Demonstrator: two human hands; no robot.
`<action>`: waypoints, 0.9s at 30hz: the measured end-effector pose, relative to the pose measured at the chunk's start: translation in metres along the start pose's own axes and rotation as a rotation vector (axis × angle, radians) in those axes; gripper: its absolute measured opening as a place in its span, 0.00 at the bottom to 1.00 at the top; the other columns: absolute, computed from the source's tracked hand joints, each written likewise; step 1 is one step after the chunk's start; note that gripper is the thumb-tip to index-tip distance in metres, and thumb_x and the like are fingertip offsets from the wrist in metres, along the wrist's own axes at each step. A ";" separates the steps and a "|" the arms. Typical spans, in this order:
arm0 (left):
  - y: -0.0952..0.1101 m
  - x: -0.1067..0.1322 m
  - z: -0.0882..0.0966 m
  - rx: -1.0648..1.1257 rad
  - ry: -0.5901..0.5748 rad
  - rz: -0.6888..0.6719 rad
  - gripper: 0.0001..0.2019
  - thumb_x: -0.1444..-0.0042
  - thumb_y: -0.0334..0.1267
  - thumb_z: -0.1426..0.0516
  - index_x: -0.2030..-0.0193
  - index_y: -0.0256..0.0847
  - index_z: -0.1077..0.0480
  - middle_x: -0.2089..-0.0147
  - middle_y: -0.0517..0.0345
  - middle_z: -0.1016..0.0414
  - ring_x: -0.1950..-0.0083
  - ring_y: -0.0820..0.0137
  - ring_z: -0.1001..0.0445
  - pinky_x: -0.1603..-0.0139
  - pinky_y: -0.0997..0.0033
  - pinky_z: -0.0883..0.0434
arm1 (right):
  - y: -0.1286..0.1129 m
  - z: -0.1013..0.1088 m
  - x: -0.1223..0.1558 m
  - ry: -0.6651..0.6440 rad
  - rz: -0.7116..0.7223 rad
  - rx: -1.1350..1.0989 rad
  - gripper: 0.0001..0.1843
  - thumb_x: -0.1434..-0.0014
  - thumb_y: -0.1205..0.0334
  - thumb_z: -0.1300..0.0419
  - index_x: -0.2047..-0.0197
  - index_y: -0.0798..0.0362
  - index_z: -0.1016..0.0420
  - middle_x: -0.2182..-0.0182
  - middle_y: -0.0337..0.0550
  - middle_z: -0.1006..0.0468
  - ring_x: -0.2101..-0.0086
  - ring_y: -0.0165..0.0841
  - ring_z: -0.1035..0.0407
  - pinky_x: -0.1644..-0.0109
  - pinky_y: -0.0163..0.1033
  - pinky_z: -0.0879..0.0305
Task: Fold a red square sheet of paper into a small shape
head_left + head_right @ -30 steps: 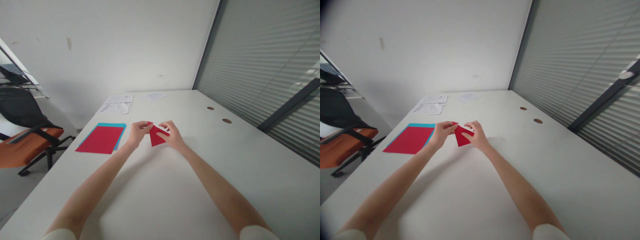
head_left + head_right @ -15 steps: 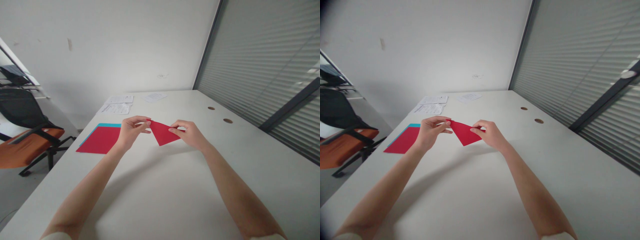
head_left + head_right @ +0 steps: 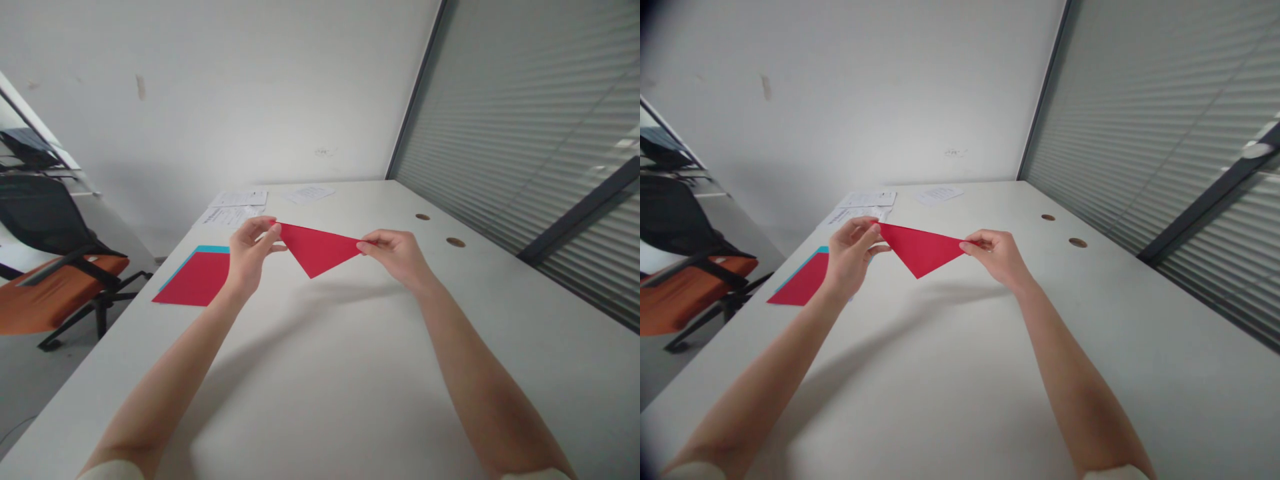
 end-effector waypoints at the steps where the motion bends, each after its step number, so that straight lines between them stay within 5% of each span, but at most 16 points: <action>1: -0.002 0.001 -0.003 -0.003 -0.018 0.015 0.15 0.57 0.45 0.31 0.68 0.39 0.27 0.69 0.61 0.25 0.69 0.74 0.24 0.68 0.73 0.22 | 0.001 -0.002 0.000 0.001 -0.013 -0.027 0.15 0.51 0.47 0.31 0.71 0.52 0.20 0.73 0.42 0.19 0.70 0.34 0.26 0.62 0.41 0.30; 7: -0.014 0.002 -0.005 0.037 -0.011 0.103 0.18 0.61 0.44 0.29 0.79 0.38 0.33 0.76 0.62 0.27 0.73 0.76 0.26 0.71 0.76 0.24 | 0.010 -0.006 0.000 0.024 -0.083 -0.159 0.16 0.56 0.48 0.28 0.72 0.52 0.20 0.75 0.41 0.20 0.71 0.33 0.27 0.62 0.41 0.30; 27: -0.028 0.002 -0.006 0.098 -0.035 0.172 0.20 0.60 0.45 0.29 0.81 0.37 0.34 0.78 0.61 0.26 0.75 0.75 0.25 0.72 0.75 0.23 | 0.046 -0.002 -0.002 0.123 -0.251 -0.381 0.18 0.59 0.46 0.28 0.74 0.52 0.22 0.76 0.40 0.24 0.72 0.29 0.31 0.67 0.37 0.35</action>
Point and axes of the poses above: each hand's wrist, its own x-axis away from the middle knuckle, its own z-axis out of the back of the hand, y = z × x, the point moved 10 cm from there along -x, towards the middle knuckle
